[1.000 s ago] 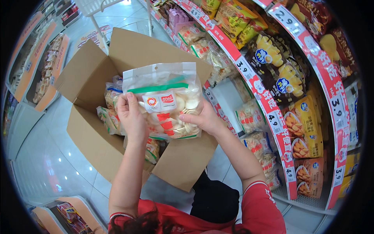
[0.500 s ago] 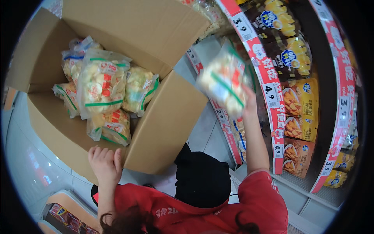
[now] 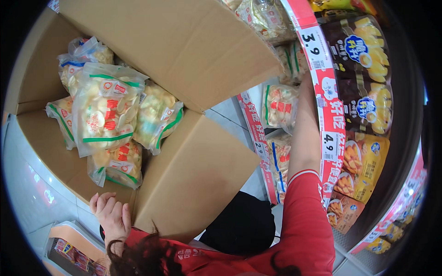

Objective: The person restocks snack items in a supermarket aisle. They take packaged snacks from cardboard boxes on the floor and place them onto shelves, arranging them in rows. The person handles multiple snack packages and moves between different shelf sections.

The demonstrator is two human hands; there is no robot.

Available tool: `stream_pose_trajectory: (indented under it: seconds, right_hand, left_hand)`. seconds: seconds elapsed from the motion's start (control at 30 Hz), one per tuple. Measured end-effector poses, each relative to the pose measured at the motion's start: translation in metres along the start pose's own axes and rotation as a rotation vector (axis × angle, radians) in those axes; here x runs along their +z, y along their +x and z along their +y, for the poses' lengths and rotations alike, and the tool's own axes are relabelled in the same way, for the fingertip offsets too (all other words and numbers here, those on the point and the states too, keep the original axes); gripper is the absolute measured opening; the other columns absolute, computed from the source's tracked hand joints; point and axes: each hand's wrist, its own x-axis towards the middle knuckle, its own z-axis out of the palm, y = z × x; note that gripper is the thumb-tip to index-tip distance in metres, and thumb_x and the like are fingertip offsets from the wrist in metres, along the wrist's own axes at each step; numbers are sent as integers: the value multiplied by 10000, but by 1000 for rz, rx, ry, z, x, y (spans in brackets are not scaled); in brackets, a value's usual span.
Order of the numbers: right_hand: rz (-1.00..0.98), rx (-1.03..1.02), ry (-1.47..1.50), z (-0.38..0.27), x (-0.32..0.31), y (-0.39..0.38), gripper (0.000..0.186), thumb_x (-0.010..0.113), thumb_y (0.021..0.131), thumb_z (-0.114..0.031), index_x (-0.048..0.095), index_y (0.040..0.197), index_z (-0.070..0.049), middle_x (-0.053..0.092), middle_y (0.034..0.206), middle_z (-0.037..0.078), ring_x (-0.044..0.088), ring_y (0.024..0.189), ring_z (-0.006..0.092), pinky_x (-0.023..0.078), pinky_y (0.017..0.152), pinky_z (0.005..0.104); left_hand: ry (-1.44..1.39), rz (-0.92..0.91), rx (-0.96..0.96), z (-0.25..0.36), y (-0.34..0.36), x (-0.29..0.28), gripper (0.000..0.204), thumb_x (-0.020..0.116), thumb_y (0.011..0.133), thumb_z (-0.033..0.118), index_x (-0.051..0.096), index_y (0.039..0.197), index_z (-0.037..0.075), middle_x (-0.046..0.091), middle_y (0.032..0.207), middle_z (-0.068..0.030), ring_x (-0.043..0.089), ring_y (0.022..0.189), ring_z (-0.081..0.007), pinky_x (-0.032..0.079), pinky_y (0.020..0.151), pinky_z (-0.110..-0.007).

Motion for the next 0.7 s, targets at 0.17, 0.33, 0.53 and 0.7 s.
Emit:
stream_pose_trajectory:
  seconds: [0.17,0.33,0.53,0.7]
  right_hand:
    - [-36,10,-37,7,2,24,447,543,894,-307,547,1202,17,601,1208,203,618,1007,354,503,860,457]
    - [10,25,-181,-25,-18,-19,453,542,883,-312,553,1195,16,595,1214,213,615,998,376,500,852,469]
    - [95,-616,-852,-36,-4,-66,610,612,826,-407,505,1281,-14,580,1235,230,593,1062,388,485,885,464]
    - [-395,-312,-738,-40,1,-9,610,673,792,-381,506,1277,-51,475,1336,204,470,1211,404,409,974,514]
  left_hand:
    - [47,-48,0,0,2,4,237,562,808,186,510,631,38,557,754,-111,556,960,-281,303,1004,-479]
    - [84,-26,8,-3,2,7,264,545,831,203,510,626,41,547,722,-96,563,961,-282,303,1005,-476]
    - [73,-47,1,1,4,3,268,532,840,198,514,628,36,539,720,-94,563,981,-292,295,1011,-483]
    - [45,-33,-16,3,7,1,204,592,784,161,522,633,44,544,716,-77,570,985,-277,308,1002,-479]
